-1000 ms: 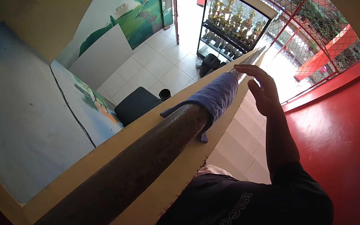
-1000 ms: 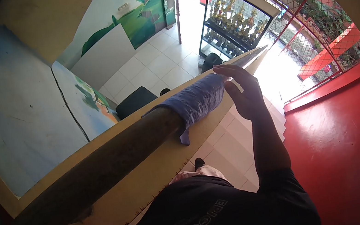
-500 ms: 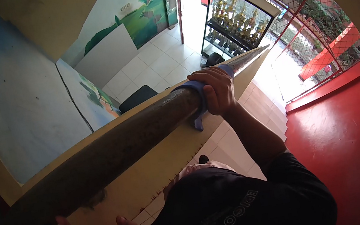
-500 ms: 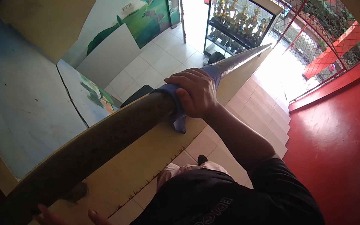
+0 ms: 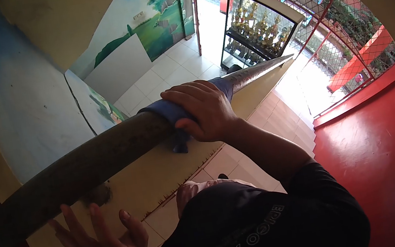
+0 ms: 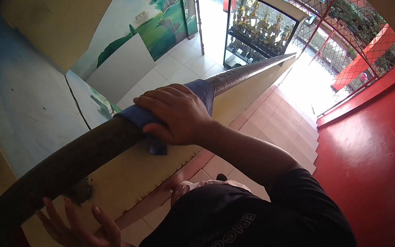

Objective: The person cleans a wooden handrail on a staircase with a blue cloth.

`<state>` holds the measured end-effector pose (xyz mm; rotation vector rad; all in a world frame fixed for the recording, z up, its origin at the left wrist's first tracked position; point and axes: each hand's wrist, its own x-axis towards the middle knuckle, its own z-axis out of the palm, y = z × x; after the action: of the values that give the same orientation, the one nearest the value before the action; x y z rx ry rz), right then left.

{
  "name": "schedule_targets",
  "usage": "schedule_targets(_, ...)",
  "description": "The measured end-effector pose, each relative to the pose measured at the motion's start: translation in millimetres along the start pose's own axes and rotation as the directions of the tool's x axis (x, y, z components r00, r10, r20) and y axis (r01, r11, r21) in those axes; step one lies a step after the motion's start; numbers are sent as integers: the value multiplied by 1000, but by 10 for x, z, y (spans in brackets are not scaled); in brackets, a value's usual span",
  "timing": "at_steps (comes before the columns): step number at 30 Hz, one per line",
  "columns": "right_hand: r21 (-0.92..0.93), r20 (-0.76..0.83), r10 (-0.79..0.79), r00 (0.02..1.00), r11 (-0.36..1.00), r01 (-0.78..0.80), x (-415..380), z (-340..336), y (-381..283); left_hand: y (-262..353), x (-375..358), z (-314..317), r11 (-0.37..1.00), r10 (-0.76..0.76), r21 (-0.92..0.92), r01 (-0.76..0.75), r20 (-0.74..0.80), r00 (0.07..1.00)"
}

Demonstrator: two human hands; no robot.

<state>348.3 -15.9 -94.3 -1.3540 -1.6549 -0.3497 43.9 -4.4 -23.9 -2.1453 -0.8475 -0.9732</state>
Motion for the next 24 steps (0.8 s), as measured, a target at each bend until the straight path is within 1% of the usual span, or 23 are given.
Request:
schedule_targets(3, -42, 42, 28, 999, 999, -26, -216, -87, 312, -13, 7, -4, 1000, -11, 3, 11, 14, 1000)
schedule_targets(6, -10, 30, 24, 999, 1000, -24, -277, -95, 362, -33, -6, 4, 1000, -21, -1, 21, 24, 999)
schedule_targets(9, 128, 56, 54, 997, 990, -61, -342, -211, 453, -33, 3, -20, 1000, -3, -12, 4, 33, 999)
schedule_targets(12, -102, 156, 215, 964, 974, -201, -467, -441, 520, -27, 23, -4, 1000, 4, -16, -4, 38, 999)
schedule_targets(14, -173, 247, 245, 937, 963, -206, -462, -478, 363, -35, 18, 0, 999, 6, -43, -4, 25, 1000)
schedule_targets(16, -225, 275, 237, 932, 958, -177, -421, -448, 322, -13, 45, -1, 1000, 8, -27, -7, 39, 999)
schedule_targets(18, -263, 240, 190, 952, 957, -125, -305, -293, 321, -29, 42, -2, 999, 18, -29, -17, 45, 999)
schedule_targets(19, -185, 219, 152, 964, 976, -112, -318, -173, 454, -32, 27, 6, 999, 15, -33, -14, 36, 999)
schedule_targets(22, -171, 115, 171, 979, 974, -150, -374, -21, 542, -68, 16, 20, 999, 18, -48, -17, 26, 1000)
schedule_targets(24, -204, 29, 137, 990, 971, -128, -321, 24, 496, -76, 16, 30, 999, 16, -51, -15, 20, 1000)
